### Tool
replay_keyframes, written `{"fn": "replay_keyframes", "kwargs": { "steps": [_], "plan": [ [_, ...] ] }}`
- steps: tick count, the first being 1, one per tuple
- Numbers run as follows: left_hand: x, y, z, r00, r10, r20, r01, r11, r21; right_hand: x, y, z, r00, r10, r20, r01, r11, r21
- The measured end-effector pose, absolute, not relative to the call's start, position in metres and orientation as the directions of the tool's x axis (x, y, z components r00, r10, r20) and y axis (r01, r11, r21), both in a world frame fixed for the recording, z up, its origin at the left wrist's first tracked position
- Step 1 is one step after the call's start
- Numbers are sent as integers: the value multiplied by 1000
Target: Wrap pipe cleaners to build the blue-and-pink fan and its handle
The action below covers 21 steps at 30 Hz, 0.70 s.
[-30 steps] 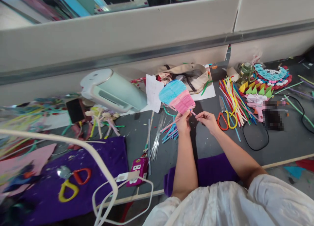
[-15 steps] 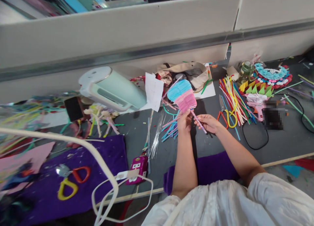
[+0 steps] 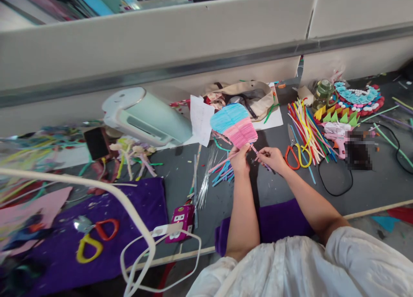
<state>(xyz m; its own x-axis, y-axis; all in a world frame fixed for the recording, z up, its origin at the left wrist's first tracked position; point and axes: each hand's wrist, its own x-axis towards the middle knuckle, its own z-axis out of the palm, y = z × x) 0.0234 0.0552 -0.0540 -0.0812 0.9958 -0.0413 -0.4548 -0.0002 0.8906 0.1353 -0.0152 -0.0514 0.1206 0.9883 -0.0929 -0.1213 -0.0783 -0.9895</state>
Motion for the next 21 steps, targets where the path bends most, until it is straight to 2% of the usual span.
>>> {"fn": "replay_keyframes", "kwargs": {
  "steps": [2, 5, 7, 10, 13, 16, 21],
  "plan": [
    [25, 54, -54, -89, 996, -17, -426, -23, 904, 135, -16, -52, 163, 987, -4, 64, -15, -998],
    [26, 52, -54, -107, 994, -5, -369, -35, 929, 135, -18, -54, 193, 967, 164, 330, 94, -939],
    [26, 52, -55, -108, 994, -9, -357, -30, 933, 134, -18, -55, 211, 953, 220, 388, 125, -913],
    [24, 54, -56, -90, 996, -21, -380, -15, 925, 133, -16, -58, 219, 969, 113, 222, 63, -973],
    [21, 57, -57, -84, 996, -39, -419, 0, 908, 136, -14, -61, 55, 984, -171, -123, -164, -979],
    [19, 58, -55, -70, 995, -70, -485, 27, 874, 141, -13, -59, -205, 923, -325, -366, -380, -849],
    [19, 55, -50, 10, 998, -54, -541, 51, 839, 143, -14, -53, -451, 817, -361, -516, -568, -641]
  ]
}}
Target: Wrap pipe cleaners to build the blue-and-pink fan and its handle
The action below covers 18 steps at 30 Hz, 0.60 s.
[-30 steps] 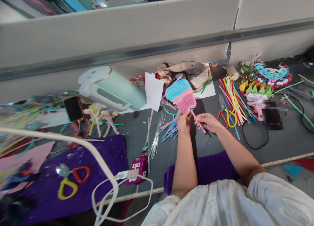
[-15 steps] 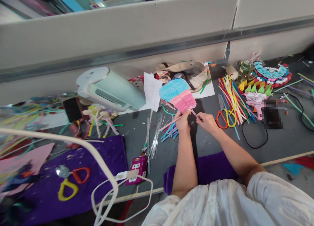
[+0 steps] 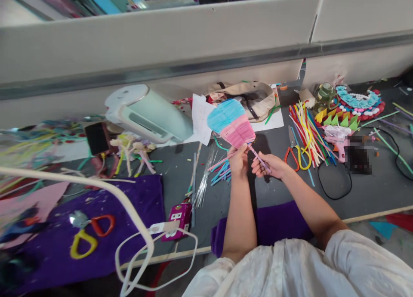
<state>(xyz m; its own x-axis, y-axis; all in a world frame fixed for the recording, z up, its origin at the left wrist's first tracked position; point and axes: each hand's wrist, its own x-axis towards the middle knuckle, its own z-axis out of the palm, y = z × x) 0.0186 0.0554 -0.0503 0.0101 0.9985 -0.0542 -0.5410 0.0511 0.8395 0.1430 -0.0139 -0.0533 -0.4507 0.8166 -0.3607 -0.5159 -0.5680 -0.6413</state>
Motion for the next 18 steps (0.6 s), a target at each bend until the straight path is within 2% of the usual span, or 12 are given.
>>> {"fn": "replay_keyframes", "kwargs": {
  "steps": [4, 8, 13, 18],
  "plan": [
    [20, 53, -47, 47, 999, -23, -594, 46, 803, 138, -13, -55, -527, 779, -340, -618, -626, -476],
    [20, 54, -45, 61, 998, -22, -635, 55, 771, 138, -12, -58, -446, 833, -329, -709, -553, -439],
    [19, 59, -42, -33, 998, -50, -648, 17, 761, 138, -7, -56, -236, 911, -337, -688, -402, -605],
    [20, 64, -42, -113, 993, -34, -646, -48, 762, 131, -2, -58, 65, 962, -267, -513, -197, -836]
  ]
}}
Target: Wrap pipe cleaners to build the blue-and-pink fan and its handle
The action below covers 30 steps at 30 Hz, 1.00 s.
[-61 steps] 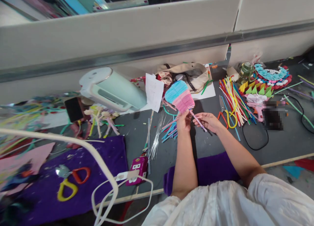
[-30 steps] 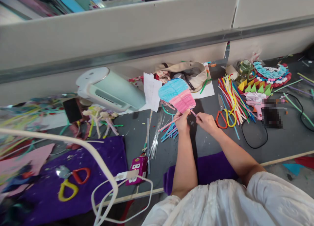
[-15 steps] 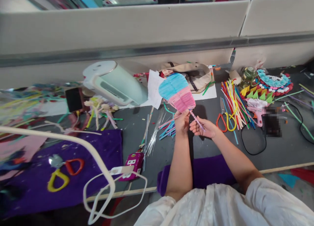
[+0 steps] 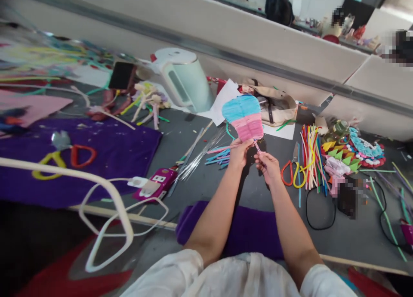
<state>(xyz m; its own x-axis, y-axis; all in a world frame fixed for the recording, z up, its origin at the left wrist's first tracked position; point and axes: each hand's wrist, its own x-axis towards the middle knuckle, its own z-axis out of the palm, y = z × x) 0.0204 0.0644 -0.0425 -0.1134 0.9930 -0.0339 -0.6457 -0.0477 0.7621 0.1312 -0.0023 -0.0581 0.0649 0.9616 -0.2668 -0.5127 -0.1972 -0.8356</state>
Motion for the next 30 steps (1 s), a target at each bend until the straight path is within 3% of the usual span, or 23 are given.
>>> {"fn": "replay_keyframes", "kwargs": {
  "steps": [4, 6, 8, 10, 13, 16, 19, 24, 30],
  "plan": [
    [21, 68, -46, -164, 986, -14, -621, -92, 778, 131, -2, -63, 246, 969, -35, -144, 1, -990],
    [21, 70, -47, -164, 987, 2, -614, -104, 783, 134, -3, -63, 261, 961, 88, 57, 76, -995],
    [19, 72, -47, -139, 990, 2, -629, -90, 773, 135, -4, -62, 238, 962, 137, 146, 104, -984],
    [18, 73, -47, -100, 995, -1, -649, -64, 758, 137, -5, -58, 187, 978, 98, 95, 81, -992],
    [16, 74, -44, -54, 999, 6, -669, -41, 742, 139, -3, -50, 42, 999, -7, -156, 0, -988],
    [17, 71, -41, -23, 999, 23, -686, -33, 727, 142, 0, -46, -112, 986, -125, -397, -160, -904],
    [19, 67, -38, 12, 998, 61, -680, -37, 732, 145, 2, -48, -206, 952, -227, -526, -303, -794],
    [20, 63, -35, 62, 993, 105, -663, -38, 748, 143, 0, -56, -275, 934, -227, -579, -349, -737],
    [20, 64, -36, 7, 994, 106, -629, -78, 773, 143, -2, -52, -185, 966, -180, -488, -250, -836]
  ]
}}
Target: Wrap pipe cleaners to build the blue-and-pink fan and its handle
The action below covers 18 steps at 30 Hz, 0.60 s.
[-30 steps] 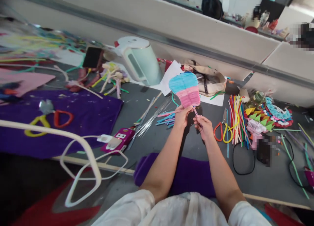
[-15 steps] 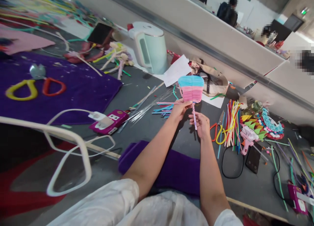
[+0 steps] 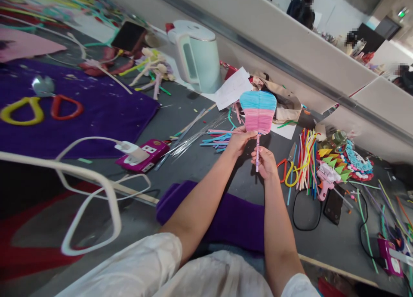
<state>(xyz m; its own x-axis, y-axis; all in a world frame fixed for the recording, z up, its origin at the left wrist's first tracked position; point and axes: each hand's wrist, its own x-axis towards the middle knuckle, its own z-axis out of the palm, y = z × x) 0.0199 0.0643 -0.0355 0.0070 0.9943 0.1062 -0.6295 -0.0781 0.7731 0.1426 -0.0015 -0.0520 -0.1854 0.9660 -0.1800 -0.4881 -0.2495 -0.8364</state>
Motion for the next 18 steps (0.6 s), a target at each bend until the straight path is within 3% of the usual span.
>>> {"fn": "replay_keyframes", "kwargs": {
  "steps": [7, 13, 18],
  "plan": [
    [21, 63, -32, -104, 985, 136, -545, -170, 821, 134, -5, -44, 17, 1000, -26, -303, -19, -953],
    [23, 58, -25, -116, 983, 141, -516, -181, 837, 133, -6, -48, 203, 965, 166, 141, 139, -980],
    [18, 61, -26, -141, 983, 119, -483, -173, 858, 140, -5, -44, 19, 1000, 21, -129, 23, -991]
  ]
}}
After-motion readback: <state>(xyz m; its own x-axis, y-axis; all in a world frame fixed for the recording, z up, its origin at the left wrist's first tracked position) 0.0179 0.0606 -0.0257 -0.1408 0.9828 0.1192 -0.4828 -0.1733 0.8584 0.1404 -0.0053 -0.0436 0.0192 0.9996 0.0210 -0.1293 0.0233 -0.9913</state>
